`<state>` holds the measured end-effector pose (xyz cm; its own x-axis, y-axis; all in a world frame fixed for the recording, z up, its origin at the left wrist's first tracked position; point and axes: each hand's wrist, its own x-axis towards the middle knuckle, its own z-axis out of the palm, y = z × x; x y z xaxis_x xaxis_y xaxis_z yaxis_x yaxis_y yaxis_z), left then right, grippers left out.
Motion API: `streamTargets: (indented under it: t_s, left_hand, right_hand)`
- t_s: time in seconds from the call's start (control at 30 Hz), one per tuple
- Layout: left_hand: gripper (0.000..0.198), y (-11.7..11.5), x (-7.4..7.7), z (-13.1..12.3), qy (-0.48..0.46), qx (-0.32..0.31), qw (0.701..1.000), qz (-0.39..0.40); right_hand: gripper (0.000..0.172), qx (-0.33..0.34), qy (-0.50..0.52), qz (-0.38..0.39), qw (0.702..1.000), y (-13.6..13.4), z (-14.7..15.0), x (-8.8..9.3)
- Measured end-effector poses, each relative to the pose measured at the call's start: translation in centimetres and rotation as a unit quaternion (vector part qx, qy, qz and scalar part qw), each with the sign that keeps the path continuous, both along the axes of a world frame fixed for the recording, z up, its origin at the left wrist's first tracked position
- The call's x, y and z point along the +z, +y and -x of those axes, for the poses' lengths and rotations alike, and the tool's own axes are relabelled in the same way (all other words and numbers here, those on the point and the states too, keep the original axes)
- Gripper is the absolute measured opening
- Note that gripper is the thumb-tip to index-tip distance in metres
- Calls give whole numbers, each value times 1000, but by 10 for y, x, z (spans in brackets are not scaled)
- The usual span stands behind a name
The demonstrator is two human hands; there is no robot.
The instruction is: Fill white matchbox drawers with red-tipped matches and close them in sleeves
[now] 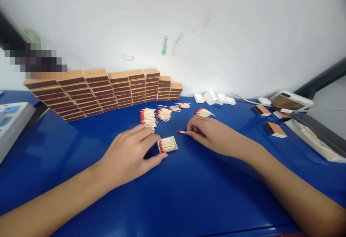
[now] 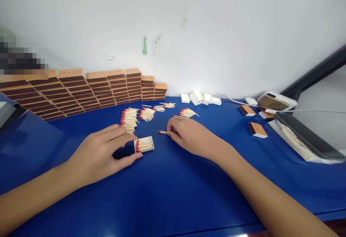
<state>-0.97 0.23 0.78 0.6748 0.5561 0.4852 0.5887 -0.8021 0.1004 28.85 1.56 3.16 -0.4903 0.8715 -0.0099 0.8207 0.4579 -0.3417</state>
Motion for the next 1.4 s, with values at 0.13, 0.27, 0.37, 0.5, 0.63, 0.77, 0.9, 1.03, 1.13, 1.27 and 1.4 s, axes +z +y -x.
streamTargets:
  t_s: [0.13,0.27,0.37,0.5,0.63,0.77,0.9,1.03,1.13,1.27,1.4]
  left_hand:
    - [23,-1,1,0,2,1,1000,-4]
    - [22,0,1,1,2,2,1000,-3]
    - [22,0,1,1,1,2,1000,-2]
    - [23,0,1,-1,1,1,1000,-3]
    - [23,-1,2,-1,3,2,1000,-3]
    - [22,0,1,0,-2,-2,1000,-1]
    - [22,1,0,1,2,-1,1000,0]
    - [23,0,2,0,5,2,1000,-4]
    - [23,0,2,0,5,2,1000,0]
    - [21,0,1,0,1,0,1000,0]
    - [22,1,1,1,4,0,1000,0]
  right_hand:
    - [24,-4,3,-1,1000,-1,0,-1]
    - [27,-12,2,21,1000,-1,-2,0]
    - [28,-11,8,24,1000,0,-4,0]
    - [26,-9,8,17,1000,1,-6,0]
    - [25,-12,9,24,1000,1,-7,1]
    - [29,-23,26,48,998,1,-7,3]
    - [28,-27,22,60,998,1,-8,5]
    - [26,-28,23,56,998,2,-8,6]
    - [25,-20,26,49,998,1,-7,5]
    - [24,-3,33,34,999,2,-8,2]
    - [25,-3,34,36,999,3,-10,0]
